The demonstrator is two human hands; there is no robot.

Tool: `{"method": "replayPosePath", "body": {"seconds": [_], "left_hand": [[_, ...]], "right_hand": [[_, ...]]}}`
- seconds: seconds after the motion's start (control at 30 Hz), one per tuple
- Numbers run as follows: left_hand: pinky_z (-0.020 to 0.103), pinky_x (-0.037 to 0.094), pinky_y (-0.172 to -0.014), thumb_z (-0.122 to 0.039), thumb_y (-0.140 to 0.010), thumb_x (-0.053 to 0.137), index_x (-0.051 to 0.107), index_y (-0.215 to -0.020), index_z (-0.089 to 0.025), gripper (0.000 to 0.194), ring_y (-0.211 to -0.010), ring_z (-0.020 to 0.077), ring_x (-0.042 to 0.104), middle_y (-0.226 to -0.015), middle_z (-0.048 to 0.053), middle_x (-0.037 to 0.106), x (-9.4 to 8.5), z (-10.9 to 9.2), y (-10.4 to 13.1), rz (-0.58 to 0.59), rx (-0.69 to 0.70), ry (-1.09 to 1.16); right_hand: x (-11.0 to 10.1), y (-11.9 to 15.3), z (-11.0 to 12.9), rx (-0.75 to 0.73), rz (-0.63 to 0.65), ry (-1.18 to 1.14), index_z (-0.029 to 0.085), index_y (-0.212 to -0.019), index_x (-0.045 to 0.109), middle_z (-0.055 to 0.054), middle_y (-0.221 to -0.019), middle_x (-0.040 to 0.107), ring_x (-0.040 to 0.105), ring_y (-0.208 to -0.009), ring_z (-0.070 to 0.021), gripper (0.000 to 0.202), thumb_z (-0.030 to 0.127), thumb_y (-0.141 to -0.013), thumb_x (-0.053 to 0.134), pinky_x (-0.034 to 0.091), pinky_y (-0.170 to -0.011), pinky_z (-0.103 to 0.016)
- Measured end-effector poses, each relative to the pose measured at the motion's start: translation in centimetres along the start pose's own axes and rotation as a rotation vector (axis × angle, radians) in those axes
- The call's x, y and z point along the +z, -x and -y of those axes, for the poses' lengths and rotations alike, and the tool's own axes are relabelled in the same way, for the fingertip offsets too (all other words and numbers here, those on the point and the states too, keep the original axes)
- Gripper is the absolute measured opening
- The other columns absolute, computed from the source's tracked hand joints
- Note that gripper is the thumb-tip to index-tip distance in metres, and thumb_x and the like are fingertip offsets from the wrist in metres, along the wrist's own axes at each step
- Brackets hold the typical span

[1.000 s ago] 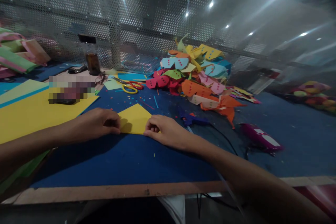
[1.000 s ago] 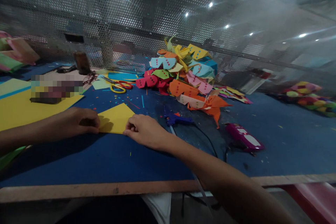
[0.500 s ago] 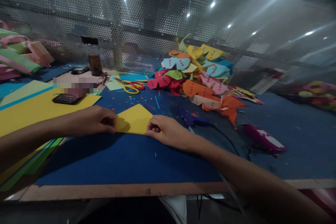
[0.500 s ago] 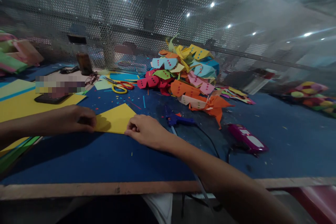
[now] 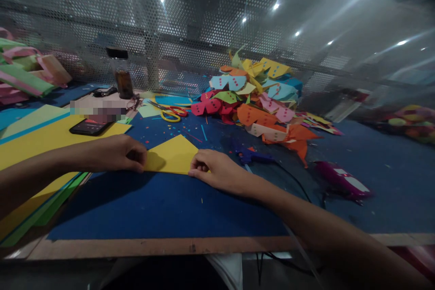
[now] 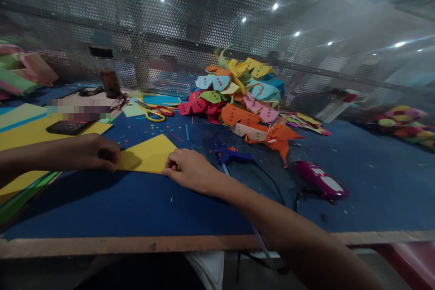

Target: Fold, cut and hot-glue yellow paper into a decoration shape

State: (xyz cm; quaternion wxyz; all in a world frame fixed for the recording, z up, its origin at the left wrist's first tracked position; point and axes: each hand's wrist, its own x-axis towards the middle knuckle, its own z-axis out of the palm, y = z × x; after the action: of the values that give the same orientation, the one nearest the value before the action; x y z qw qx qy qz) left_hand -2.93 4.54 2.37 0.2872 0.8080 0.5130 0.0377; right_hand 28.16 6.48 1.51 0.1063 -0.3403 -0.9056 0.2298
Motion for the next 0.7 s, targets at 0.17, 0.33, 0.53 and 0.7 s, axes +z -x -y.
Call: {"method": "replayPosePath", "body": {"seconds": [0.17,0.33,0.53,0.7], "left_hand": [[0.025,0.04,-0.06,-0.038,-0.082,0.07,0.074,-0.077,-0.021,0.018,-0.067,0.0177,0.06,-0.071,-0.001,0.071,-0.3,0.6,0.1,0.012,-0.011,0.006],[0.027,0.041,-0.061,-0.036,-0.082,0.07,0.075,-0.077,-0.022,0.016,-0.068,0.019,0.062,-0.073,0.001,0.073,-0.5,1.2,0.2,0.044,-0.038,0.014],[0.024,0.04,-0.063,-0.03,-0.084,0.065,0.074,-0.079,-0.019,0.015,-0.068,0.0161,0.059,-0.072,-0.001,0.07,-0.9,0.4,0.8,0.06,-0.047,-0.016],[0.021,0.037,-0.061,-0.024,-0.082,0.063,0.076,-0.078,-0.017,0.015,-0.066,0.0144,0.058,-0.068,-0.003,0.068,-1.3,0.4,1.3,0.058,-0.063,-0.013]], "right_hand": [[-0.1,0.0,0.1,0.002,0.004,-0.001,0.015,-0.09,0.071,-0.004,-0.087,0.072,0.062,-0.078,-0.0147,0.007,0.019,-0.095,0.072,0.04,-0.069,-0.025],[0.0,0.0,0.0,0.003,0.005,-0.002,0.015,-0.089,0.071,-0.004,-0.087,0.071,0.062,-0.078,-0.0149,0.008,0.02,-0.095,0.073,0.04,-0.069,-0.026],[-0.1,0.1,0.0,-0.007,0.0,-0.005,0.015,-0.089,0.071,-0.004,-0.087,0.071,0.061,-0.079,-0.0151,0.008,0.019,-0.095,0.072,0.04,-0.07,-0.026],[-0.1,0.0,0.1,0.002,0.009,0.002,0.015,-0.09,0.071,-0.004,-0.088,0.071,0.061,-0.079,-0.0153,0.007,0.019,-0.095,0.072,0.041,-0.07,-0.026]]}}
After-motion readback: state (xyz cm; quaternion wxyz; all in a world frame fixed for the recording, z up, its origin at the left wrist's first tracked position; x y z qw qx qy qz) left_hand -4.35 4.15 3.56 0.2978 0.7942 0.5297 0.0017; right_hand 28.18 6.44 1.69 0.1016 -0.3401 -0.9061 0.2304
